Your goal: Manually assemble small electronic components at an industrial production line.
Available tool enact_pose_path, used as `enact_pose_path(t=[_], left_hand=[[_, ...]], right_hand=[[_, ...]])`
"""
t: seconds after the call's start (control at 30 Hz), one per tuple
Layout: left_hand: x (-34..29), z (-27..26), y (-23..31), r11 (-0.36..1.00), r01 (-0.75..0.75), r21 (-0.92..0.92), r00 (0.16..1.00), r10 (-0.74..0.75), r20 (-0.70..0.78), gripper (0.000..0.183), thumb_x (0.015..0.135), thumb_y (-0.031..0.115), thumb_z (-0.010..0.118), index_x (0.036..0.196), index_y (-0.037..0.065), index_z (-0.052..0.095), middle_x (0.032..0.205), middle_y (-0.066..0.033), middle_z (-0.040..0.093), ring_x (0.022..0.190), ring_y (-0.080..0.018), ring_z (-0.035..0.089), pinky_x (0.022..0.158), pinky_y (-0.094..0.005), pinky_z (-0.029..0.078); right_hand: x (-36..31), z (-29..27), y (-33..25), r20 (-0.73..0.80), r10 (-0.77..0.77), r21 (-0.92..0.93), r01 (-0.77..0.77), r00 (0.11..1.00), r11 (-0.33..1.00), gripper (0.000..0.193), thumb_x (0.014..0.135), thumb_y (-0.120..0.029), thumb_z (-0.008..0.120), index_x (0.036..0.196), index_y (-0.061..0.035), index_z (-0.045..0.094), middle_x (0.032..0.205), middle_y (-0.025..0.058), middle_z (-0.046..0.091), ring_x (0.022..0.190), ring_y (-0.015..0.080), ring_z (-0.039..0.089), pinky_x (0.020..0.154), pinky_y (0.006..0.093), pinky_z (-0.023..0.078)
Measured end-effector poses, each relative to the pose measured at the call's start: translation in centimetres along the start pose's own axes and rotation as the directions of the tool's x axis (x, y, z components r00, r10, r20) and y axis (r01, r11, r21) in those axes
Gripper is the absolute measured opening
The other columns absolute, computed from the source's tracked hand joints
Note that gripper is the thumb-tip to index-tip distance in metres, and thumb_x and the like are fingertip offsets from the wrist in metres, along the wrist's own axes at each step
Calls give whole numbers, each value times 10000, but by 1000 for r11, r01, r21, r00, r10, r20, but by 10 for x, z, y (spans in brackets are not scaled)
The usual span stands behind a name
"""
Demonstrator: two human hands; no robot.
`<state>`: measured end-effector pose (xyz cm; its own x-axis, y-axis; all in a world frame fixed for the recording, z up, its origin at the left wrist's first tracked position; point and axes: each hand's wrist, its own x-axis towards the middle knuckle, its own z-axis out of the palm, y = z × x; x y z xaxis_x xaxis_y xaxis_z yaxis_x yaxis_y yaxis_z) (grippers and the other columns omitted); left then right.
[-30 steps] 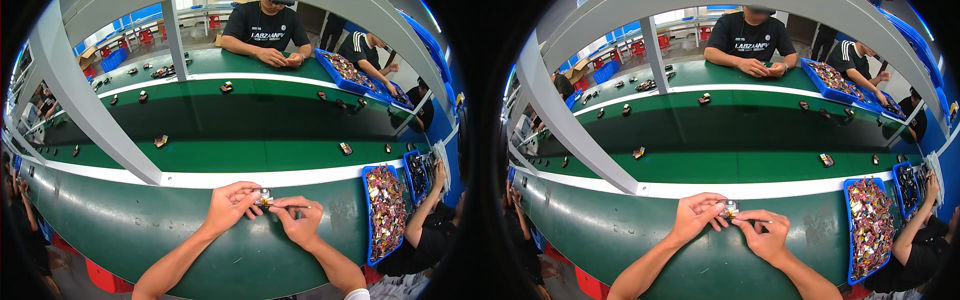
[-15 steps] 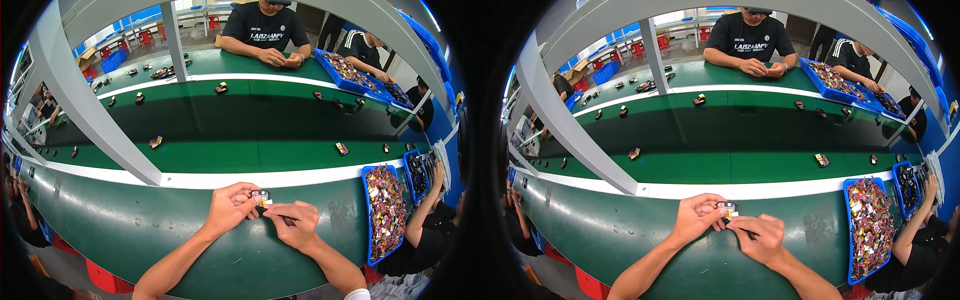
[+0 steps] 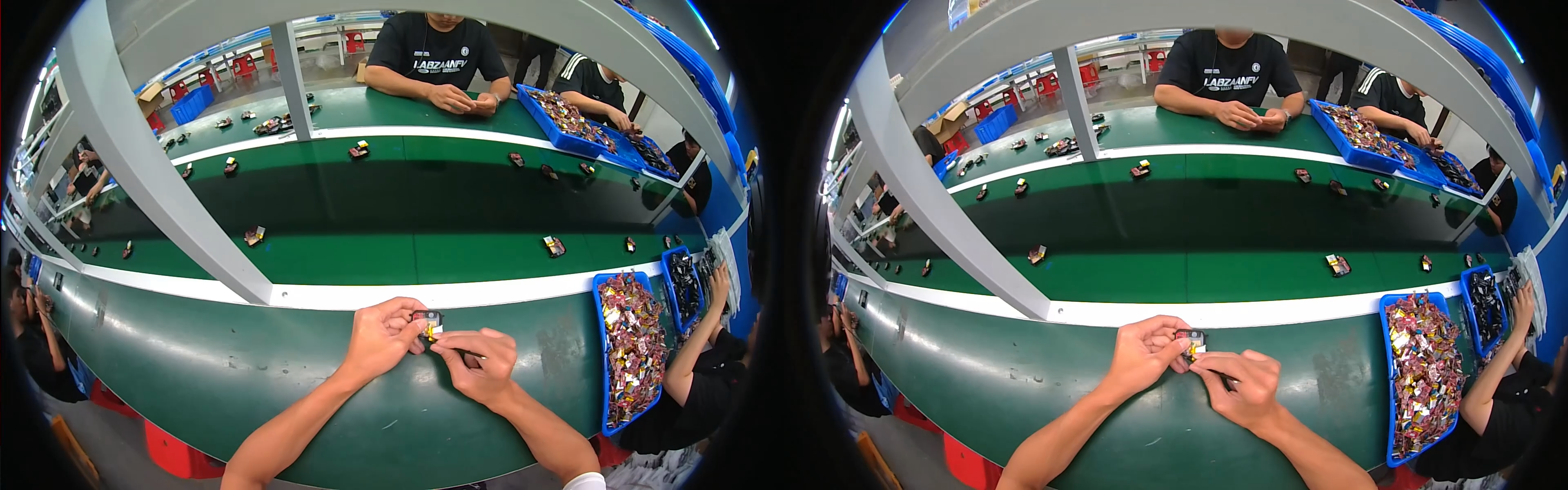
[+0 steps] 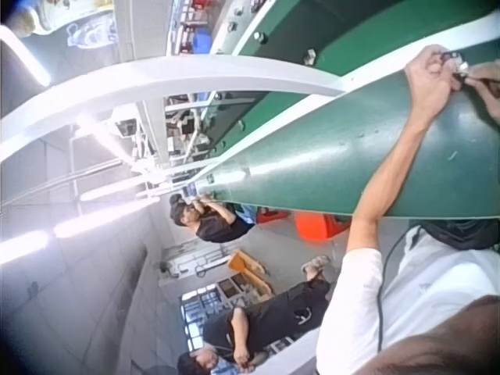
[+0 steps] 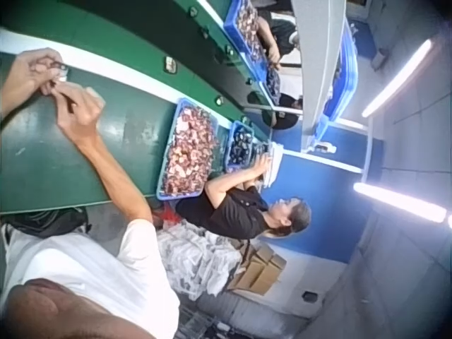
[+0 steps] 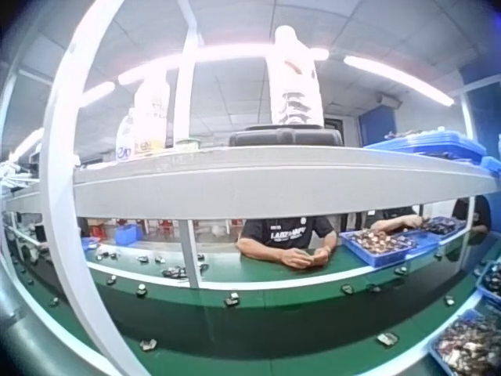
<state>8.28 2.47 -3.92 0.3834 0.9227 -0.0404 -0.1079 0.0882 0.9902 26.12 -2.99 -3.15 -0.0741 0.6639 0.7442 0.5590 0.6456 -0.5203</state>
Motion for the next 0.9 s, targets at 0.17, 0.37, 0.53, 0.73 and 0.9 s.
enact_pose_path(t=[0.17, 0.37, 0.53, 0.73, 0.9], left_hand=[[37, -5, 6, 997, -72, 36, 976, 77, -202, 149, 923, -36, 620, 1058, -98, 625, 833, -121, 682, 637, -165, 701, 554, -273, 590], [91, -58, 2, 832, -73, 550, 860, 332, -387, 135, 858, -1, 694, 981, -54, 672, 907, -175, 659, 608, -227, 678, 522, -357, 561], [91, -89, 28, 190, 146, 971, 728, 644, -236, 223, 928, 168, 614, 1067, 2, 667, 1088, -214, 599, 861, -427, 665, 738, -504, 525], [141, -15, 48, 490, -273, 828, 819, 570, -68, 153, 887, 58, 614, 990, -15, 702, 910, -171, 670, 713, -303, 683, 641, -388, 531], [192, 96, 62, 710, -272, 649, 959, 145, 243, 202, 889, 82, 617, 1028, -37, 701, 855, -110, 722, 636, -152, 688, 478, -281, 535]], right_hand=[[-2, -8, 5, -86, -29, -9, 29, 996, 1000, 195, 709, 34, 832, 839, -41, 706, 911, 89, 778, 397, 55, 465, 440, 206, 348], [-1, -2, 7, -119, 57, 53, -51, 991, 997, 166, 718, -19, 833, 841, -71, 735, 862, 44, 771, 487, 119, 608, 475, 242, 442], [-7, 5, 11, -197, 30, 70, -16, 980, 997, 140, 746, -57, 821, 847, -79, 728, 830, 14, 748, 524, 174, 628, 511, 268, 483], [-9, 2, 17, -143, -7, 42, 13, 990, 999, 149, 745, -76, 832, 848, -82, 726, 855, 8, 758, 471, 146, 565, 476, 253, 433], [-11, -4, 18, -142, 14, 48, -8, 990, 999, 140, 775, -70, 785, 870, -80, 684, 830, -1, 710, 514, 204, 575, 504, 297, 450]])
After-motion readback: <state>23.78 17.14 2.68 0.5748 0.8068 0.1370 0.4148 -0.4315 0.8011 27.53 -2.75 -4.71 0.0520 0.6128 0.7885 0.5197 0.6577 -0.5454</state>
